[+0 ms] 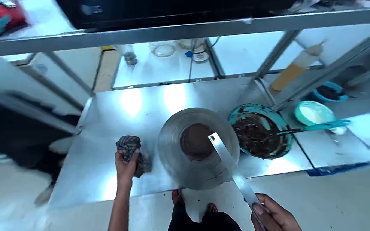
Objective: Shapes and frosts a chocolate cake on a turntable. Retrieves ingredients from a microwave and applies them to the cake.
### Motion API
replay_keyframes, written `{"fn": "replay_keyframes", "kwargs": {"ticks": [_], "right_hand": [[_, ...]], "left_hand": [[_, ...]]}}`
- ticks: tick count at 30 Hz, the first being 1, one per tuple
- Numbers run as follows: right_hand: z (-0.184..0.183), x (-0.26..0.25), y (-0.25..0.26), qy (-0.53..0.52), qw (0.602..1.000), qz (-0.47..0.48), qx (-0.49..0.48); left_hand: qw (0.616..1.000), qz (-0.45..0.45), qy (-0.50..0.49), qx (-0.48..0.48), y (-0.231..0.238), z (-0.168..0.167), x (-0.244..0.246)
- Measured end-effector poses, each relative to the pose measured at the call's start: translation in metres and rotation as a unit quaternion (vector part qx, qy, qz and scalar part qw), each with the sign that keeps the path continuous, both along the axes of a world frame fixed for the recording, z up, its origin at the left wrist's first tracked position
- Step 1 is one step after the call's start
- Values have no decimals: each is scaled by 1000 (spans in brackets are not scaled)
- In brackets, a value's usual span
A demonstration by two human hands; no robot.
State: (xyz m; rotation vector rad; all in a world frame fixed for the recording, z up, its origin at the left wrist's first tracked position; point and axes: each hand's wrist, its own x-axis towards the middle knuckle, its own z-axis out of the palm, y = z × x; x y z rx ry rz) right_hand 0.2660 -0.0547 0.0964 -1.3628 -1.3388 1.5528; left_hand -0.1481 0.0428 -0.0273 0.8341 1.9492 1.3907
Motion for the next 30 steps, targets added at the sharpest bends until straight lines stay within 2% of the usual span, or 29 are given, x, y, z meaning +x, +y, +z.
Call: {"fn": "replay_keyframes", "kwargs": {"ticks": [2, 4, 6, 9, 11, 13, 16, 18, 21, 23, 24, 25, 26, 27, 28, 29, 30], "right_hand": [[-8, -2, 6, -34, 997, -65, -4], [-20, -5, 13, -81, 990, -116, 5], [-38, -7, 31, -160, 977, -129, 59], [-63, -12, 75, -286, 946, -89, 123], [-74, -15, 99, -334, 927, -67, 157], [-76, -16, 105, -365, 907, -64, 201], [-69, -11, 87, -383, 907, -40, 173], [-66, -8, 75, -389, 907, -31, 160], [-65, -4, 71, -379, 912, -19, 154], [-61, -2, 72, -371, 919, -2, 133], [-59, -2, 73, -366, 922, 4, 126], [-59, -2, 75, -363, 923, 5, 125], [-59, -2, 76, -360, 924, 9, 124], [-58, -2, 77, -358, 926, 15, 118], [-56, -2, 79, -355, 928, 21, 108], [-56, -2, 80, -353, 930, 25, 102], [-56, -1, 81, -351, 930, 27, 101]], "left_hand": [[993, -100, 35, -44, 27, 7, 1], [987, -147, 42, -47, 56, 18, 17], [976, -202, -6, -84, 91, 28, 32], [940, -279, -98, -171, 141, 34, 47], [918, -299, -168, -199, 148, 37, 58], [926, -265, -209, -169, 138, 41, 68], [963, -172, -175, -109, 107, 36, 75], [977, -83, -189, -56, 73, 25, 86], [973, 70, -220, 12, 15, 23, 136], [968, 125, -219, -8, -27, 26, 190], [970, 101, -220, -28, -50, 26, 218], [977, 32, -208, -43, -71, 19, 242], [967, -102, -227, -50, -91, 13, 255], [938, -233, -251, -56, -100, 6, 258], [906, -314, -277, -69, -101, 3, 255], [893, -325, -301, -76, -97, 3, 250], [898, -275, -333, -77, -92, 7, 243]]}}
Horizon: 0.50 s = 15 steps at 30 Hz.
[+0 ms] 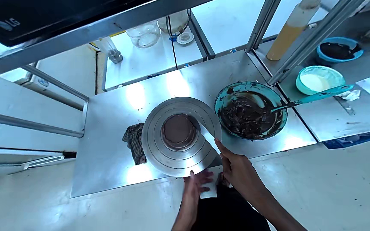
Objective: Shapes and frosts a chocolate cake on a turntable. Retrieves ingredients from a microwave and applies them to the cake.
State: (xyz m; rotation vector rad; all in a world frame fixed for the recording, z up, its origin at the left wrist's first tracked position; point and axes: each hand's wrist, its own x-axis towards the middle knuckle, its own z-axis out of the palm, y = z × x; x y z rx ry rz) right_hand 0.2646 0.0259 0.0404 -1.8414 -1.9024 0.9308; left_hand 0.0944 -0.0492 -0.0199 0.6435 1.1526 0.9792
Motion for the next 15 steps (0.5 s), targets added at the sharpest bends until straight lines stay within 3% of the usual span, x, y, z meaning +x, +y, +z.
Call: {"fn": "replay_keyframes", "kwargs": {"ticks": [2, 4, 7, 9, 11, 13, 14, 15], "right_hand": [[-1, -1, 1, 3, 1000, -1, -1], [2, -1, 2, 1, 1000, 2, -23], [2, -3, 1, -2, 999, 1, -32], [2, -2, 1, 1, 1000, -1, -31], [2, -2, 1, 4, 1000, -4, -27], [2, -3, 0, 9, 999, -6, -36], [3, -3, 0, 11, 999, -5, -47], [4, -4, 0, 11, 998, -4, -57]], "left_hand": [[980, 192, -26, -50, 20, 13, -23], [939, 340, -11, -40, 47, 21, -53], [908, 418, 30, -7, 64, 21, -58], [927, 369, 64, -16, 40, 17, -11], [984, 160, 66, 34, 8, 3, 22], [997, -39, 38, 55, 1, -4, 14], [998, -45, 22, 42, 4, -4, 4], [1000, 7, 5, 20, 9, -1, -8]]}}
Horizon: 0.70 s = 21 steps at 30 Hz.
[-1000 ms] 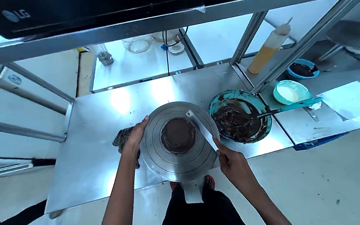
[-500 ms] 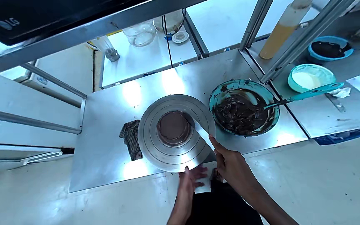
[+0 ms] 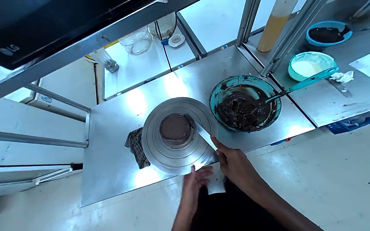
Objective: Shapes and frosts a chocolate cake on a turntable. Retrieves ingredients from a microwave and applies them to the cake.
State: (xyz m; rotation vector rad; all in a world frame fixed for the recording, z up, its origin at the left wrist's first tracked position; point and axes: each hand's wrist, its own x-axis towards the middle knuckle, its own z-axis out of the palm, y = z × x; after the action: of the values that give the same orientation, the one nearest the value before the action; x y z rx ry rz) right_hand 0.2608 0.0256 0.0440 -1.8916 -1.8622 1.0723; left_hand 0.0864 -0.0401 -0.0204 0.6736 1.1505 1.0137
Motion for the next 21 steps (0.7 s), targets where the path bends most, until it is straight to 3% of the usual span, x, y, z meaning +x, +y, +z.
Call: {"fn": "replay_keyframes", "kwargs": {"ticks": [3, 6, 14, 18, 20, 21], "right_hand": [[3, 0, 0, -3, 1000, -1, -15], [2, -1, -4, 0, 1000, -5, -7], [5, -1, -6, -2, 1000, -8, -16], [4, -1, -8, -1, 1000, -14, -8], [3, -1, -9, 0, 1000, -17, 4], [2, -1, -10, 1, 1000, -18, 4]], "left_hand": [[967, 246, -12, -64, 33, 21, -36], [938, 342, 15, -61, 60, 33, -65], [927, 374, 26, -2, 81, 32, -90], [921, 383, 72, -23, 50, 23, -36], [951, 296, 81, -17, 10, 16, 12], [982, 185, 39, 5, -8, 10, 22]]}}
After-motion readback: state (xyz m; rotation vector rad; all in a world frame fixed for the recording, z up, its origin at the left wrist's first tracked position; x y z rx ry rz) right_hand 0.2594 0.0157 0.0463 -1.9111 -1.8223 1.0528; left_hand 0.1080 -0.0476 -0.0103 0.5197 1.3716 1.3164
